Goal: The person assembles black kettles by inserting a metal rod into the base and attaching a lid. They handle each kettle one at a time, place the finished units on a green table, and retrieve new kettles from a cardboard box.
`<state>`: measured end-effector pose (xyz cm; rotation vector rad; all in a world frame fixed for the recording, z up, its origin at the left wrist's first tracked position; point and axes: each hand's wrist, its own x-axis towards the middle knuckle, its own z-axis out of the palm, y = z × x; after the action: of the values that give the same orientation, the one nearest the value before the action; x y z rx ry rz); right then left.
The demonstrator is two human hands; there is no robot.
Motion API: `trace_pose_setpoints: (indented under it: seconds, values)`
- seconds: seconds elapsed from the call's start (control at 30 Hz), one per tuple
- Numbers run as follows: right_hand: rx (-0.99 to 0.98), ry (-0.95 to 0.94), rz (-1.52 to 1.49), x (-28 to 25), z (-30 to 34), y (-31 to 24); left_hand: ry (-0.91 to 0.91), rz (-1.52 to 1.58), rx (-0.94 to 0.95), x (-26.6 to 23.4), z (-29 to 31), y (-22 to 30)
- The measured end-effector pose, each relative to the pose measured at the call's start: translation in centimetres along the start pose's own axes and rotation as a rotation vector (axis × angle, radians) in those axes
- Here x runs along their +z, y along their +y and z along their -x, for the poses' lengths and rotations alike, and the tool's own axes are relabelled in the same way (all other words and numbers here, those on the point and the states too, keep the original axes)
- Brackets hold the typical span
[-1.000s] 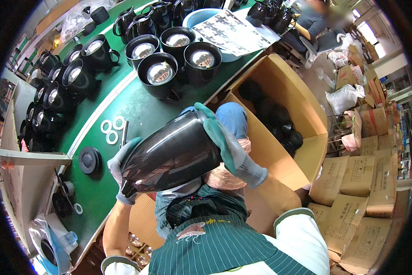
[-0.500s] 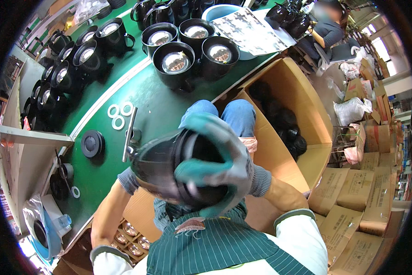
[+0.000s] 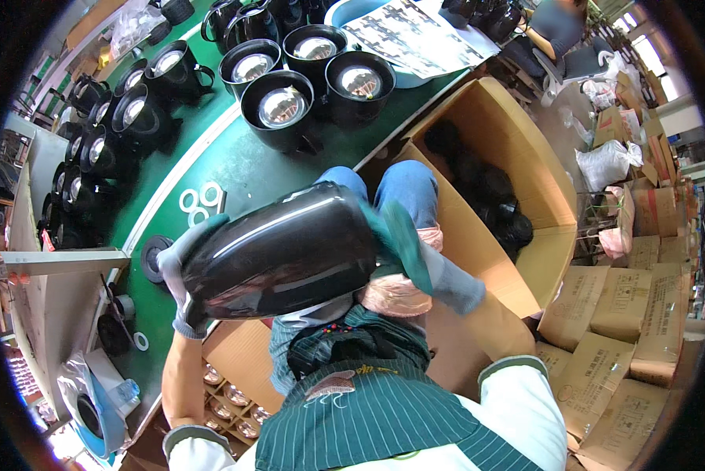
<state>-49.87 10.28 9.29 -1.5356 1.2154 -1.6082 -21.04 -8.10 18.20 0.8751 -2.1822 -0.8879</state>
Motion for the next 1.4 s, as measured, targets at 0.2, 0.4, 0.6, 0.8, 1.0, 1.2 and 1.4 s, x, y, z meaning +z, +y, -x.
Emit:
trace_pose_setpoints:
  seconds: [0.2, 0.4, 0.6, 0.8, 1.0, 1.2, 1.4]
  values:
    - [-0.372, -0.147, 0.14, 1.9, -5.0, -4.7, -0.208, 1.517, -0.621, 4.3, 10.7, -18.2]
    - [0.293, 0.048, -0.267, 3.0, -3.6, -5.2, 0.237, -0.267, 0.543, -0.6, -0.2, 1.0]
    - [-0.052, -0.095, 0.349, 3.0, -4.5, -6.6, 0.044, 0.219, -0.174, -0.3, 2.0, -3.6]
    - [0.078, 0.005, 0.04, 4.2, -3.2, -5.7, 0.049, 0.193, -0.166, 0.8, 3.2, -3.3]
    - [0.36, -0.009, 0.006, 3.5, -1.8, -3.5, 0.144, -0.034, 0.319, -0.8, 1.3, -2.8]
    - [-0.178, -0.148, 0.156, 3.5, -4.9, -7.0, 0.026, 0.735, -0.363, 3.6, 4.4, -7.6]
    - [0.373, 0.049, -0.41, 2.4, -0.8, -4.9, 0.084, -0.103, 0.324, -0.4, 0.2, 0.2]
